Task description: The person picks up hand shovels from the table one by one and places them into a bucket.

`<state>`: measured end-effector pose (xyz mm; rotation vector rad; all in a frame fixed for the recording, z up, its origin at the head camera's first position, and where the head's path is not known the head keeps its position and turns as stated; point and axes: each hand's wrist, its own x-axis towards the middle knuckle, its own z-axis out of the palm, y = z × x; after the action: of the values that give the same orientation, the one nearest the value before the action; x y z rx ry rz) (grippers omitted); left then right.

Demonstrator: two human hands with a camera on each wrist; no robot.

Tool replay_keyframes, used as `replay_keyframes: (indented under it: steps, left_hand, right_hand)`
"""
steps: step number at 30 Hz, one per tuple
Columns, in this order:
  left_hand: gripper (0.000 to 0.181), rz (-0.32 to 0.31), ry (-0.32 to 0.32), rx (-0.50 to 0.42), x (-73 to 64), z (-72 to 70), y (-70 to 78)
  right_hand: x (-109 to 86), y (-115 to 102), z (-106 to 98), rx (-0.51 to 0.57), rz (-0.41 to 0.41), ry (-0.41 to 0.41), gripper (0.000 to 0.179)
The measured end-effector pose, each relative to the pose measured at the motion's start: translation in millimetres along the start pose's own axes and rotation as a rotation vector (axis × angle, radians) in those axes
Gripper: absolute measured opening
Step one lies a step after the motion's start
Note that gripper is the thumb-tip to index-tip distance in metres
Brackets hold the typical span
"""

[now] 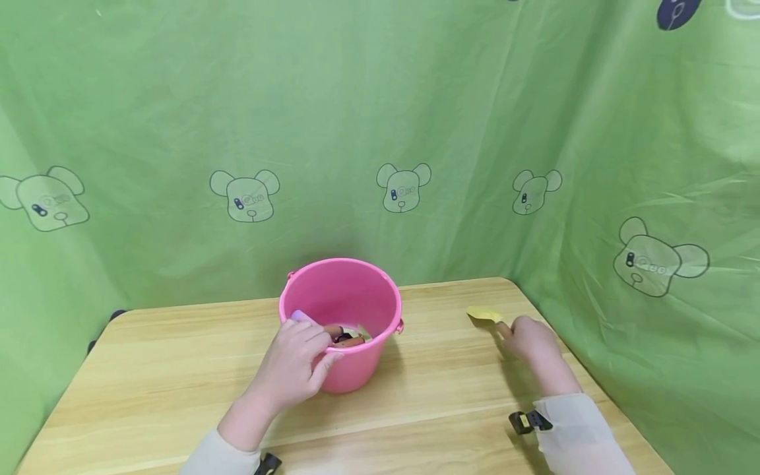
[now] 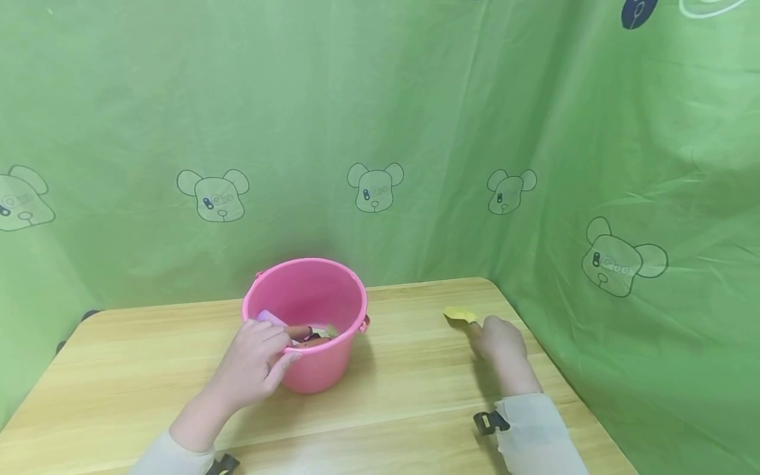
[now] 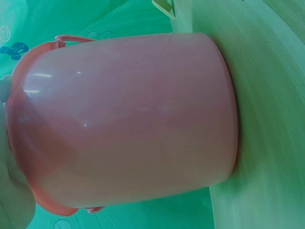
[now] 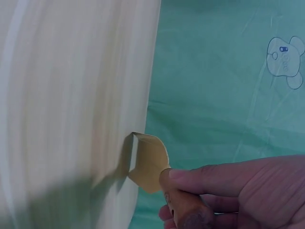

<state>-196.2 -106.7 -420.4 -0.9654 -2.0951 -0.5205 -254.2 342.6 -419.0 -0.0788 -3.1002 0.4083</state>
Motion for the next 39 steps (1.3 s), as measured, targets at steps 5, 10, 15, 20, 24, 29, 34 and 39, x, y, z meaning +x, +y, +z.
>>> replay_keyframes:
  steps: [5, 10, 15, 20, 24, 29, 34, 39]
  left_hand:
    - [0.044, -0.01, -0.009, -0.007, 0.2, 0.0, 0.3]
    - [0.043, -0.002, -0.002, -0.006, 0.4, 0.3, 0.0]
    - [0.038, 0.011, 0.002, -0.005, 1.4, 0.6, -0.3]
    - [0.039, 0.0, -0.01, -0.003, 2.7, -0.3, 0.3]
    - [0.038, 0.008, 0.001, -0.004, 3.0, 0.0, -0.1]
    - [0.038, 0.011, 0.002, -0.001, 2.7, 0.6, -0.7]
    - [0.042, -0.003, -0.01, -0.007, 2.0, 0.5, -0.2]
    - [0.046, -0.013, -0.013, -0.005, 0.6, -0.3, 1.5]
  right_hand:
    - [-2.7, -11, -5, -0.007, -0.02, -0.003, 0.047]
    - [-4.6, -22, -10, -0.007, -0.043, 0.0, 0.047]
    - [-6.4, -30, -13, 0.004, -0.05, -0.002, 0.046]
    - [-9.3, -42, -17, 0.001, -0.081, -0.002, 0.046]
    - [-12.5, -53, -20, -0.016, -0.104, -0.004, 0.049]
    - [-17.1, -67, -24, -0.03, -0.128, -0.015, 0.048]
    - [-19.4, -76, -24, -0.04, -0.156, -0.004, 0.05]
    - [-20.0, -82, -24, -0.056, -0.191, 0.013, 0.053]
